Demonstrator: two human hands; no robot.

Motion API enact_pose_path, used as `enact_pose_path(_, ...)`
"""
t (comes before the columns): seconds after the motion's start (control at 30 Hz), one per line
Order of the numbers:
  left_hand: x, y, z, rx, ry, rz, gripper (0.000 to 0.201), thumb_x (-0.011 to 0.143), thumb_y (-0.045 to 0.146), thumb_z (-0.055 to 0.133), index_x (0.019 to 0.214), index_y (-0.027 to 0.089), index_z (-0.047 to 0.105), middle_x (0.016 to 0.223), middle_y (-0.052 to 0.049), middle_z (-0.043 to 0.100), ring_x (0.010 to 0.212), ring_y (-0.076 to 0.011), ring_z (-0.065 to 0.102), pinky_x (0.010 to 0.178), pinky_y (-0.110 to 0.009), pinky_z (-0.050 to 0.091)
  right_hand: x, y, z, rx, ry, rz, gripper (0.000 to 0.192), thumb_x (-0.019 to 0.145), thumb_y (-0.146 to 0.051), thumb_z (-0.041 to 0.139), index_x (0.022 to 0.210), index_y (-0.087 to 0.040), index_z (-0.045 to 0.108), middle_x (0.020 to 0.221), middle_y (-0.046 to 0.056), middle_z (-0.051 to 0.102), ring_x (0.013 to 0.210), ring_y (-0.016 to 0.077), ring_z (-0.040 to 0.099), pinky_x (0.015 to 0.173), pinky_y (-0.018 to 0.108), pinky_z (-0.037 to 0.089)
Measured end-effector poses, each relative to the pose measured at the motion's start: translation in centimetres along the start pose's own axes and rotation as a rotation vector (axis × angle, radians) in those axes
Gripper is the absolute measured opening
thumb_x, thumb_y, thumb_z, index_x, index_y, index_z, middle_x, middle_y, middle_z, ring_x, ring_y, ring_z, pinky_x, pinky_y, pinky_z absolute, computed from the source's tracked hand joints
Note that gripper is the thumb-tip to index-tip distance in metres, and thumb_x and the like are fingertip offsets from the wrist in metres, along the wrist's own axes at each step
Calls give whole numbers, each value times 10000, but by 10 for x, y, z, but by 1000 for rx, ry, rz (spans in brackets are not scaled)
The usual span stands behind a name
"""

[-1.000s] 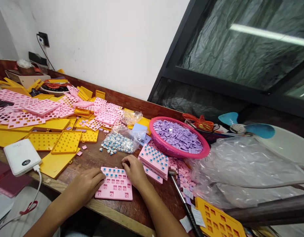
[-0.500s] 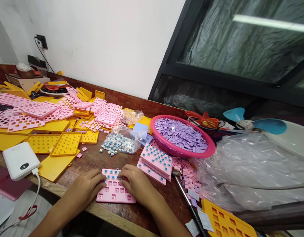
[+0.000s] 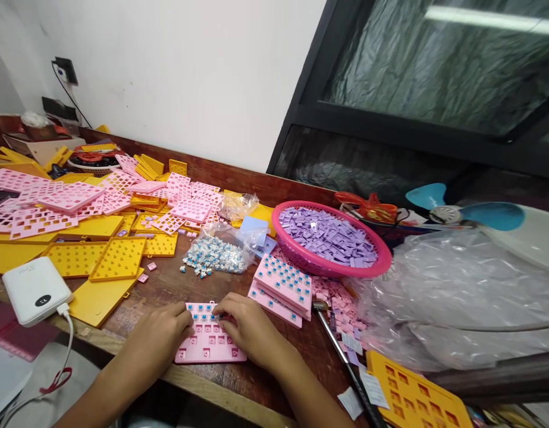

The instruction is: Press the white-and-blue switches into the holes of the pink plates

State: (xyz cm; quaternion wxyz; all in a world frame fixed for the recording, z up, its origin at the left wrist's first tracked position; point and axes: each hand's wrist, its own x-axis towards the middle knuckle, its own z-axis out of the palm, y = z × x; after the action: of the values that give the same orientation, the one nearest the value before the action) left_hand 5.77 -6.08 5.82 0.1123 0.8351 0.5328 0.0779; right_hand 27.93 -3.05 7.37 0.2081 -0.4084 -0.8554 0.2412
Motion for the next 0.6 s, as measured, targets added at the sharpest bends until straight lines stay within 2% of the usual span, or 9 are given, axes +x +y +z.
enact_pose_path(0.1,-2,-8,-1,-159,23,-32,152,971,215,579,893,223,709,937,-40,698,856,-209,675,704,-291,425,1,2,2,-2,14,6,226,844,-19,622,931,-202,723,937,45,716,892,203,667,784,296,508)
enact_pose_path(0.23,-8,-16,0,-307,54,-13,238,1019,259,522,934,246,743,930,-29,702,856,-183,672,736,-283,425,1,4,2,-8,1,4,238,843,-17,630,939,-209,731,930,36,719,881,196,666,786,291,503)
enact_pose_path(0.5,-4,-4,3,-82,33,-18,199,1013,219,534,893,208,693,970,-43,689,928,-228,645,714,-314,396,-1,3,5,-84,9,-39,217,886,-21,587,937,-200,699,934,46,700,864,189,652,753,274,485)
enact_pose_path(0.6,-4,-5,5,-59,46,2,189,1011,211,534,891,206,679,967,-42,689,913,-228,644,710,-318,391,-1,2,6,-116,13,-42,186,919,-56,580,953,-199,694,923,48,701,832,186,649,732,274,478)
